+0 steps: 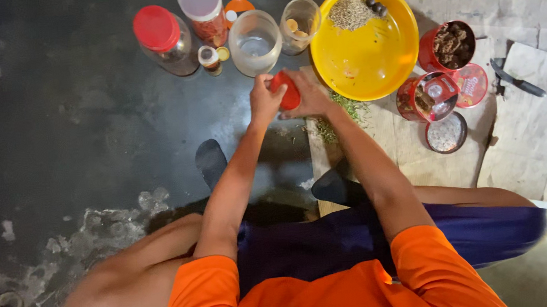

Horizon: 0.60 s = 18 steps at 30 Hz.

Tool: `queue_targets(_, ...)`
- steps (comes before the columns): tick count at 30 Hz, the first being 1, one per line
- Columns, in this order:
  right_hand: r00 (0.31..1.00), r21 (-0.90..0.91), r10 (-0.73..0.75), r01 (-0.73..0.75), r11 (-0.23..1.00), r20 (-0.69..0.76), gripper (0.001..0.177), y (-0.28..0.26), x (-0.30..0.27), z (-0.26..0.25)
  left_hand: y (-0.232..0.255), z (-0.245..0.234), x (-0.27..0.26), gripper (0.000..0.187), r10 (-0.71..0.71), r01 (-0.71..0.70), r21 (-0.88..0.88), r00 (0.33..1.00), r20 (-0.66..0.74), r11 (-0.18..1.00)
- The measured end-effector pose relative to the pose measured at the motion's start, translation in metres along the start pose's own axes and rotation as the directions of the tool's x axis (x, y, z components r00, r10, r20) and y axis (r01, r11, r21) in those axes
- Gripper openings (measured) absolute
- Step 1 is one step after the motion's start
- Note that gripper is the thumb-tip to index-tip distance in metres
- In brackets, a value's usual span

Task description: The person sits on the floor and removes stems from red chilies, placing them into a small plastic container. They then close the container and handle other containers and a yellow bowl containing seeds and a small block of food.

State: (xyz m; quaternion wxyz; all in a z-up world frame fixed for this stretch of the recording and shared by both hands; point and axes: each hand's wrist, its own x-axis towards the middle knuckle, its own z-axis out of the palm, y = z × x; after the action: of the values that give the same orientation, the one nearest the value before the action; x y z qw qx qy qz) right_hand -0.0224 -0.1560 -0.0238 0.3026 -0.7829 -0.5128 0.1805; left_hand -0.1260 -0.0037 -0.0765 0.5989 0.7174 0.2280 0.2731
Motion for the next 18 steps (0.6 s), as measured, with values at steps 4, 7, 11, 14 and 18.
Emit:
queue_targets(4, 0.985, -0.106, 0.078, -0.095, 0.990, -0.154, 0.128, 0.010, -0.010, -0.050, 0.030, 0.029, 0.005, 0.033, -0.119, 0.119, 0.002, 0.991, 0.059, 0.993)
queue_targets(7, 0.940, -0.075, 0.268, -0.289, 0.954, -0.212, 0.133, 0.013, -0.003, -0.085, 0.041, 0.044, 0.014, 0.025, 0.082, -0.105, 0.215, 0.990, 0.111, 0.971)
queue_targets(11, 0.937, -0.227, 0.108, -0.190, 0.955, -0.331, 0.134, 0.014, 0.013, -0.117, 0.044, 0.059, 0.029, 0.051, 0.109, -0.127, 0.135, 0.985, 0.130, 0.983)
queue_targets(14, 0.941, -0.282, 0.008, -0.109, 0.953, -0.338, 0.128, 0.017, 0.027, -0.127, 0.040, 0.071, 0.042, 0.056, 0.158, -0.172, 0.166, 0.983, 0.093, 0.971)
queue_targets(18, 0.953, -0.224, 0.099, -0.167, 0.960, -0.286, 0.128, 0.016, 0.029, -0.114, 0.024, 0.076, 0.047, 0.050, 0.098, -0.104, 0.138, 0.994, 0.053, 0.985)
